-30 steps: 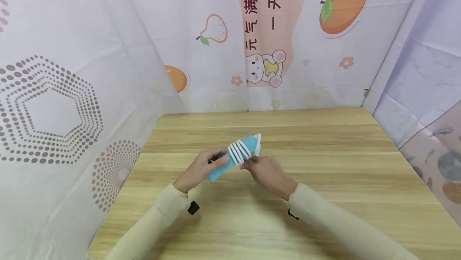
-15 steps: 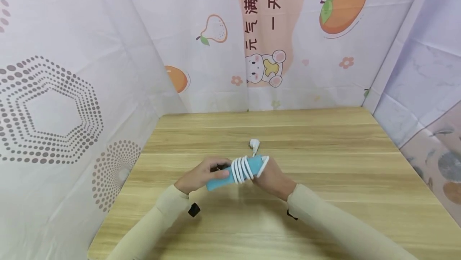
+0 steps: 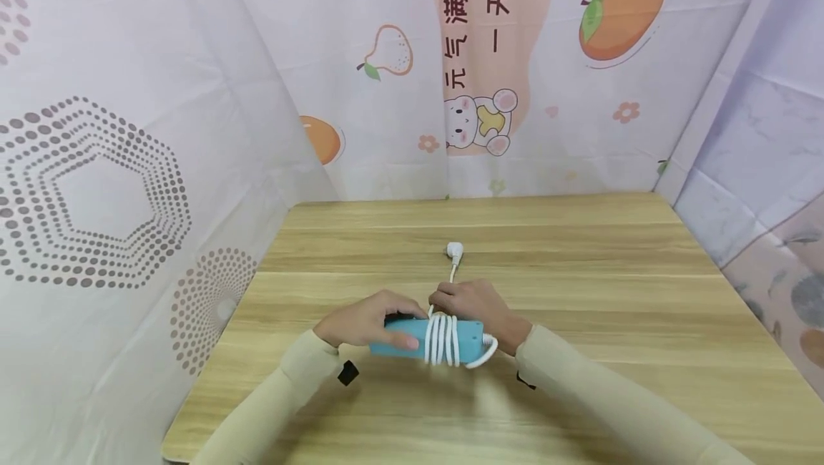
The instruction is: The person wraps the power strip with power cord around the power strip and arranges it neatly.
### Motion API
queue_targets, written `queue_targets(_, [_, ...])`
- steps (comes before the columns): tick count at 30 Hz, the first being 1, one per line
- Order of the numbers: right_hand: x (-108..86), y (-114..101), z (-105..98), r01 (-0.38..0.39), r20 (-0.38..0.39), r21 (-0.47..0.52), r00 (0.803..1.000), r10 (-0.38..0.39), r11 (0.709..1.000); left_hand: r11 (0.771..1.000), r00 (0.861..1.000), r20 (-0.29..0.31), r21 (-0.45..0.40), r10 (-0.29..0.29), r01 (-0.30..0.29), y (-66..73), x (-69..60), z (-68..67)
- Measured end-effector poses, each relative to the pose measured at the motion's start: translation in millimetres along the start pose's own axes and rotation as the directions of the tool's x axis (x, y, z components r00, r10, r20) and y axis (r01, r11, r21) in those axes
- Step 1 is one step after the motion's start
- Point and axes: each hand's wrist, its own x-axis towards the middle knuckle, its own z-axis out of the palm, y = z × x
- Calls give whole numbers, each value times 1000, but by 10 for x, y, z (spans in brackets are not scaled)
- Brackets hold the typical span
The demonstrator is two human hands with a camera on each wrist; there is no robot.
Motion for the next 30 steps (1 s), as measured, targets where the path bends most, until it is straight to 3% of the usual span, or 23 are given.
queue_targets(6, [-42,48,54,29,-24,-30,999,-30,999,994,997,49,94,-67,62,39,26,30])
queue_targets(14, [-25,42,17,22,-76,10,997,-21,1000,978,988,41,151,-150,142,11,16,50])
queue_targets(21, [8,29,-59,-11,-68,-7,998,10,1000,935,965,-58,241,-255,261,25,14,89])
queue_targets(27, [56,-22,-92,2,-81,-33,997,-4,999,895,952,-140,326,-273,305,32,32,143])
queue_targets(30, [70,-53,-103,-9,-77,-30,997,7,1000,865,938,-189,369,-290,341,29,55,187])
